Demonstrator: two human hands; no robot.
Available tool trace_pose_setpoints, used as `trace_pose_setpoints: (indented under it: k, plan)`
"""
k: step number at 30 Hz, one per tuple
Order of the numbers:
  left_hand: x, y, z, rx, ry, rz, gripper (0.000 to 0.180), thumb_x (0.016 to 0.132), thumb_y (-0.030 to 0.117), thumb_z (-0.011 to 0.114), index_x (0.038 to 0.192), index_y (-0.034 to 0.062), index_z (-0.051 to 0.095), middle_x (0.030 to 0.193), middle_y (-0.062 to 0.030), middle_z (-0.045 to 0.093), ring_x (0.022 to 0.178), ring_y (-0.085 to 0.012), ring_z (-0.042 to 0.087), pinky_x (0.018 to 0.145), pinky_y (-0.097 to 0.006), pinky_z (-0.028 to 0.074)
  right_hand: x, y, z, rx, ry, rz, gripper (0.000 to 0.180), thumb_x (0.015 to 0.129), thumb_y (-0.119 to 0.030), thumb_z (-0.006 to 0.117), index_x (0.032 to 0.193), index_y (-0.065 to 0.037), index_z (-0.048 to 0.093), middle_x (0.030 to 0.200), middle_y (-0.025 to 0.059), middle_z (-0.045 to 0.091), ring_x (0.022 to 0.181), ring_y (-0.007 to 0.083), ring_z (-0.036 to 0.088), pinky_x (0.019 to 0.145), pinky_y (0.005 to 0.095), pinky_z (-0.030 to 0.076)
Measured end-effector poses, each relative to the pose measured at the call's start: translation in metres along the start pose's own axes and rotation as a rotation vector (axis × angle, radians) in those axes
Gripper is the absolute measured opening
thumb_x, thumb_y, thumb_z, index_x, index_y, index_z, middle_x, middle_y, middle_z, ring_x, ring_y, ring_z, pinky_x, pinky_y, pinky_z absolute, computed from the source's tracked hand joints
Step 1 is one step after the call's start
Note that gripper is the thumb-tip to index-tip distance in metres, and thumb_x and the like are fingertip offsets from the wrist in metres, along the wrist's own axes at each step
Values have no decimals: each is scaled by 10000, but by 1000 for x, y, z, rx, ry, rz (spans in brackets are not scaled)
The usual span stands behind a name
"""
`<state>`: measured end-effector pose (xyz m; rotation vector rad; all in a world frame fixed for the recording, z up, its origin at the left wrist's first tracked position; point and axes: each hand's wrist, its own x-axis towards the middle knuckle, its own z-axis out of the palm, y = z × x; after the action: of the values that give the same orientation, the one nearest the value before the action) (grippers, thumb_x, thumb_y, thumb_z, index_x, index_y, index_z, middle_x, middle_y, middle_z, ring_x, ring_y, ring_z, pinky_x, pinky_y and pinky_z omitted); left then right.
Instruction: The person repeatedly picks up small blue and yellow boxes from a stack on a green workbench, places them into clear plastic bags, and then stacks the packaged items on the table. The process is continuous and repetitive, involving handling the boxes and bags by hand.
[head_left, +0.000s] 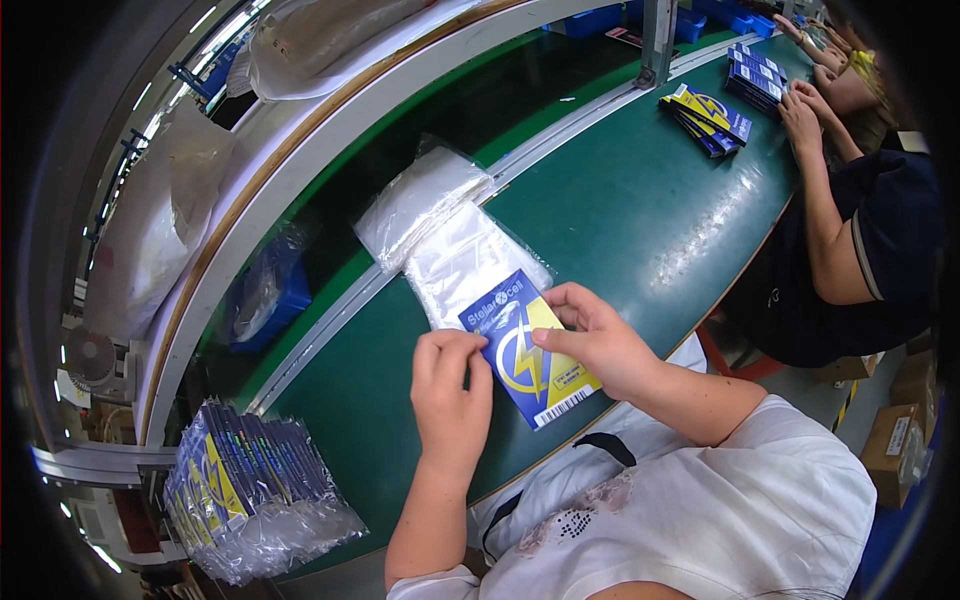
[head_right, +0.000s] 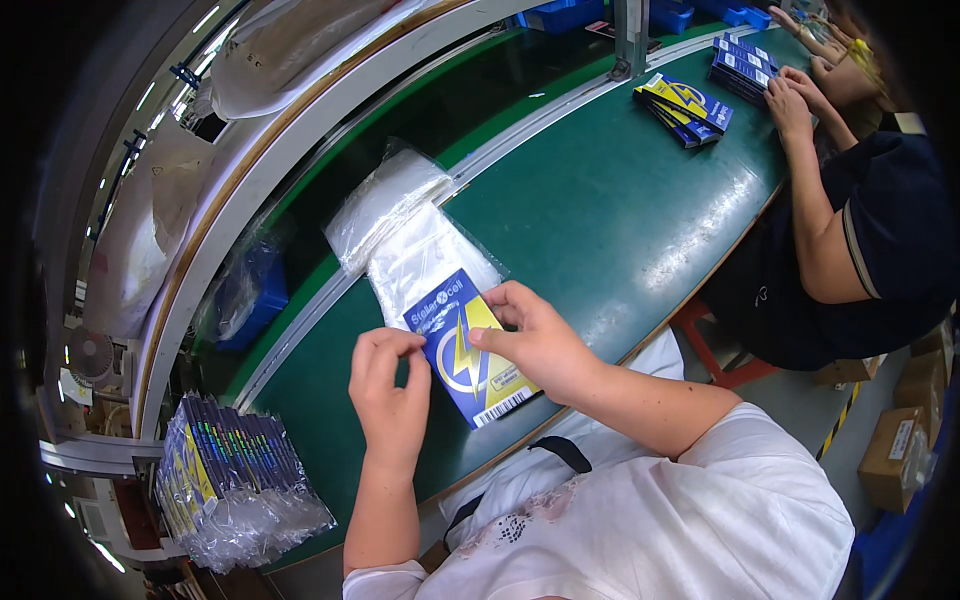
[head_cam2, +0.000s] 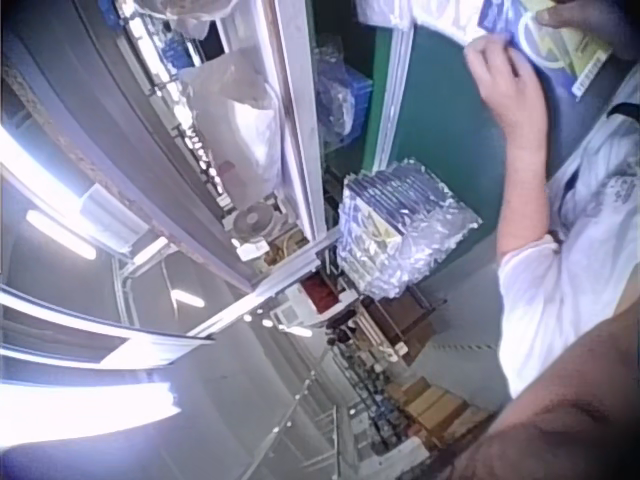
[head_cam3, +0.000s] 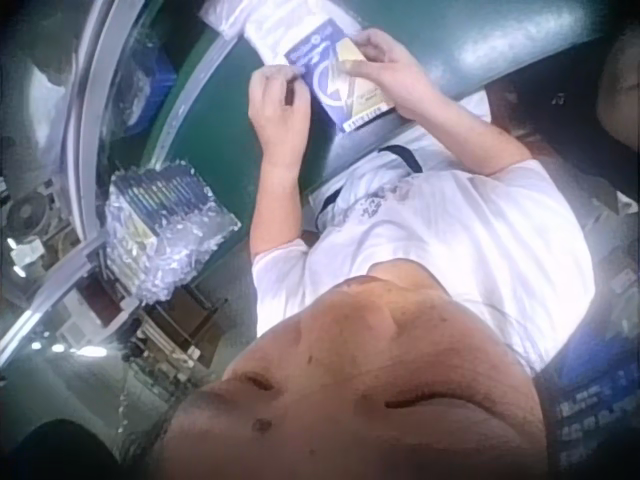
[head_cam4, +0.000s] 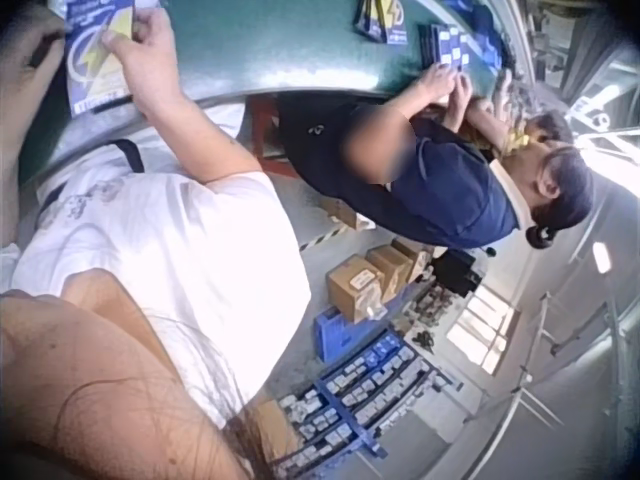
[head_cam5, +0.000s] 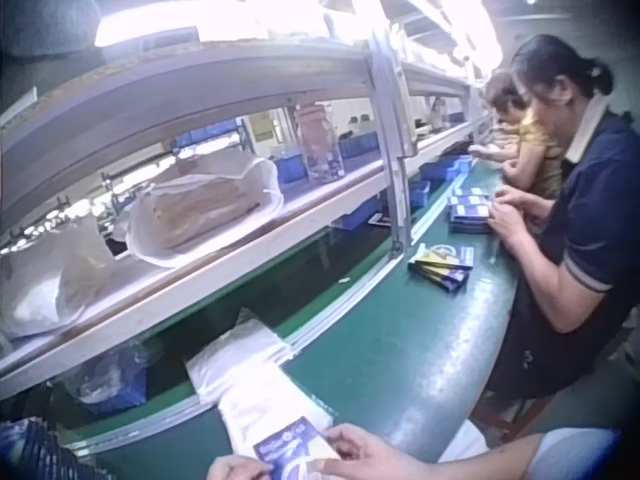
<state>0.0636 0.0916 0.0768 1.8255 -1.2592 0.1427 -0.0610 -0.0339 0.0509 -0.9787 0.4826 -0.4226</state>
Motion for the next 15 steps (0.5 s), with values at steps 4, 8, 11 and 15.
trace_pose_setpoints:
  k: [4, 8, 11, 15]
  plan:
    - [-8, 3, -8, -370, -110, -213, 117, 814, -63, 616, 920, -15, 597, 913, -80, 588, 846, -160, 592, 759, -283, 486, -5, -2, 2, 54, 68, -46, 210, 831, -121, 714, 882, -15, 539, 854, 96, 653, 717, 100, 619, 636, 235, 495]
    - [-16, 4, 4, -1027, 180, -607, 272, 881, 21, 618, 1133, -19, 524, 1028, -54, 588, 973, -117, 560, 870, -280, 452, -19, -3, 12, 26, 19, -43, 230, 827, -172, 732, 746, -27, 573, 720, 41, 633, 638, 67, 575, 570, 214, 460]
    - [-18, 21, 8, -1244, 86, -755, 351, 885, 17, 594, 1213, -20, 474, 1129, -96, 593, 1036, -169, 572, 921, -310, 441, -18, -6, 13, -258, -45, 45, 202, 849, -182, 712, 787, -15, 617, 717, 21, 638, 639, 50, 568, 577, 206, 458]
    - [-11, 17, -7, -1317, 195, -771, 327, 907, 33, 492, 1226, -38, 472, 1139, -143, 596, 1037, -231, 602, 903, -377, 488, -27, -25, 12, -572, -288, -135, 440, 833, -184, 725, 1199, -47, 523, 902, 59, 644, 673, 60, 566, 585, 224, 463]
